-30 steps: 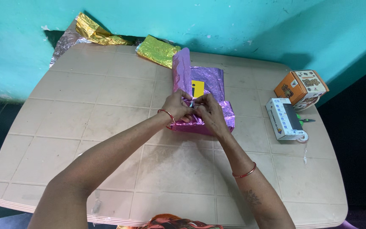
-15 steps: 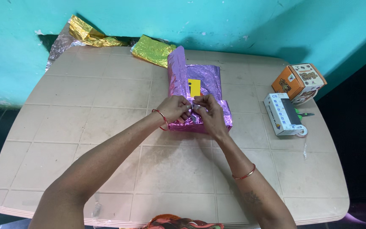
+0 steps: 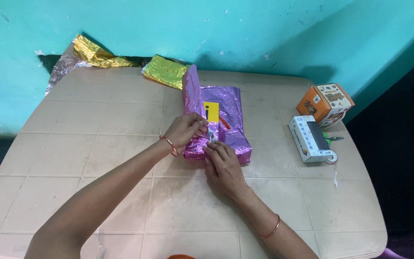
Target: The person wraps a rectangular box with shiny purple foil paper on a tiled table. They fold the paper edges around the box, smooth the surface, and secure the folds with clear tape. The person then removes the box from the paper and sets it aside.
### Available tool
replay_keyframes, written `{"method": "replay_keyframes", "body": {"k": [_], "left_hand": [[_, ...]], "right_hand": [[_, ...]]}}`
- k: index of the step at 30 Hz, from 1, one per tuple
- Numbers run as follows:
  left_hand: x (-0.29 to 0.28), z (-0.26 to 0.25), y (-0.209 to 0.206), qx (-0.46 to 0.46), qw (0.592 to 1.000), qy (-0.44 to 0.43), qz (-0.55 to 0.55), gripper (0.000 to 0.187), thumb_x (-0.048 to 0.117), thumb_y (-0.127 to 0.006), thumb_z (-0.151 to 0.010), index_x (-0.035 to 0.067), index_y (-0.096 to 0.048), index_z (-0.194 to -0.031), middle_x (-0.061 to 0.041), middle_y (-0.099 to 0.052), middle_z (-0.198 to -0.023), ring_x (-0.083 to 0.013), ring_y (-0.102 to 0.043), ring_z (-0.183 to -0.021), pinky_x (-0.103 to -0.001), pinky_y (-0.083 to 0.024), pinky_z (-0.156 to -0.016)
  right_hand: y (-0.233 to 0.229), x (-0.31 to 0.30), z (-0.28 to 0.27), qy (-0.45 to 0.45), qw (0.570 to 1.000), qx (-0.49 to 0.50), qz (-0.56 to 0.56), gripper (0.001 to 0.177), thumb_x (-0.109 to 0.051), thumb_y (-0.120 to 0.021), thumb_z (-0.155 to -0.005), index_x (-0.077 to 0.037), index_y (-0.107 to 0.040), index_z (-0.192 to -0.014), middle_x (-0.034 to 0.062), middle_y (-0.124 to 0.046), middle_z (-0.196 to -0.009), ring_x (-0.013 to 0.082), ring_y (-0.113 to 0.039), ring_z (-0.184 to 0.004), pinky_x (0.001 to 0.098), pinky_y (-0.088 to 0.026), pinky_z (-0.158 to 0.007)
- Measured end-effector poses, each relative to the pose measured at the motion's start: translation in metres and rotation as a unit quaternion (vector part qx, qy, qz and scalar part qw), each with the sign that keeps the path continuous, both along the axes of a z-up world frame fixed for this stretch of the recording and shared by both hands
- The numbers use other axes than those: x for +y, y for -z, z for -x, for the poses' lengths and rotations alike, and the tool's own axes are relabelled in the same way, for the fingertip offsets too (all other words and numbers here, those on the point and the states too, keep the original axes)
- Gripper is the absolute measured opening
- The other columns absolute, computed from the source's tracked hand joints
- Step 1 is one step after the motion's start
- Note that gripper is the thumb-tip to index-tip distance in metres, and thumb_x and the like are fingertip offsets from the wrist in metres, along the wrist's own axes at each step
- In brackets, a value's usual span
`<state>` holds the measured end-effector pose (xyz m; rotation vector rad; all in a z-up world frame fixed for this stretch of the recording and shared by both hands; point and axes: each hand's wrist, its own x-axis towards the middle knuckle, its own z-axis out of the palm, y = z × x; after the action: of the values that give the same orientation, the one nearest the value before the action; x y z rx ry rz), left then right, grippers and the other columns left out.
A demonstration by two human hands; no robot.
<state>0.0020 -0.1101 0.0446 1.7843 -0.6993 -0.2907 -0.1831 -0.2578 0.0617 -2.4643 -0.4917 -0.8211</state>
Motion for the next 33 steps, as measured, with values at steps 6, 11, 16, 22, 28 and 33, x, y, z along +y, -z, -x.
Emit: {"method": "replay_keyframes", "body": {"k": [6, 11, 16, 22, 28, 33], "left_hand": [[0.023, 0.025, -0.032, -0.182, 0.965, -0.094, -0.162, 0.019, 0.016, -0.065, -0.096, 0.002, -0.071, -0.106, -0.012, -0.073, -0.094, -0.0241, -0.072, -0.082, -0.038, -0.058, -0.078], [0.018, 0.035, -0.044, -0.308, 0.931, -0.014, -0.193, 0.029, 0.013, -0.064, -0.094, 0.012, -0.066, -0.123, -0.011, -0.065, -0.114, -0.0287, -0.07, -0.096, -0.043, -0.057, -0.082], [0.007, 0.023, -0.046, -0.405, 0.867, 0.083, -0.277, 0.032, 0.015, -0.063, -0.092, 0.019, -0.065, -0.124, -0.007, -0.057, -0.127, -0.0271, -0.067, -0.105, -0.041, -0.058, -0.082], [0.003, 0.016, -0.05, -0.374, 0.854, 0.104, -0.347, 0.016, 0.023, -0.06, -0.098, 0.016, -0.066, -0.112, -0.006, -0.057, -0.122, -0.0245, -0.067, -0.105, -0.04, -0.059, -0.083], [0.002, 0.031, -0.054, -0.413, 0.837, 0.14, -0.33, 0.026, 0.03, -0.061, -0.098, 0.012, -0.067, -0.115, -0.006, -0.061, -0.116, -0.0259, -0.064, -0.111, -0.04, -0.056, -0.088], [0.003, 0.039, -0.071, -0.379, 0.832, 0.184, -0.361, 0.056, 0.044, -0.07, -0.086, 0.009, -0.062, -0.129, -0.012, -0.058, -0.125, -0.0314, -0.058, -0.113, -0.044, -0.051, -0.092]], "right_hand": [[0.011, -0.006, -0.008, 0.005, 1.0, -0.004, 0.006, 0.038, -0.004, -0.064, -0.09, -0.002, -0.065, -0.128, 0.0151, -0.065, -0.131, 0.0334, -0.057, -0.13, 0.0474, -0.045, -0.112], [0.016, -0.011, -0.006, 0.001, 1.0, -0.018, 0.002, 0.04, -0.003, -0.069, -0.085, -0.001, -0.066, -0.125, 0.0156, -0.064, -0.131, 0.0331, -0.058, -0.127, 0.0491, -0.047, -0.105], [0.015, -0.009, -0.002, 0.006, 0.999, 0.03, -0.043, 0.045, -0.003, -0.071, -0.081, -0.003, -0.068, -0.126, 0.0231, -0.058, -0.134, 0.0346, -0.058, -0.119, 0.0474, -0.049, -0.099], [0.011, -0.014, -0.001, 0.002, 1.0, -0.011, -0.015, 0.045, -0.001, -0.07, -0.08, -0.002, -0.066, -0.124, 0.0167, -0.063, -0.127, 0.0354, -0.058, -0.128, 0.0502, -0.044, -0.11], [0.007, -0.017, -0.002, 0.001, 1.0, -0.017, -0.024, 0.034, 0.0, -0.067, -0.083, -0.003, -0.068, -0.117, 0.0131, -0.069, -0.123, 0.033, -0.059, -0.128, 0.0492, -0.041, -0.113], [0.006, -0.045, -0.004, 0.116, 0.981, 0.013, -0.157, 0.023, -0.002, -0.063, -0.092, -0.005, -0.069, -0.114, 0.0128, -0.071, -0.119, 0.0294, -0.064, -0.12, 0.0441, -0.05, -0.108]]}}
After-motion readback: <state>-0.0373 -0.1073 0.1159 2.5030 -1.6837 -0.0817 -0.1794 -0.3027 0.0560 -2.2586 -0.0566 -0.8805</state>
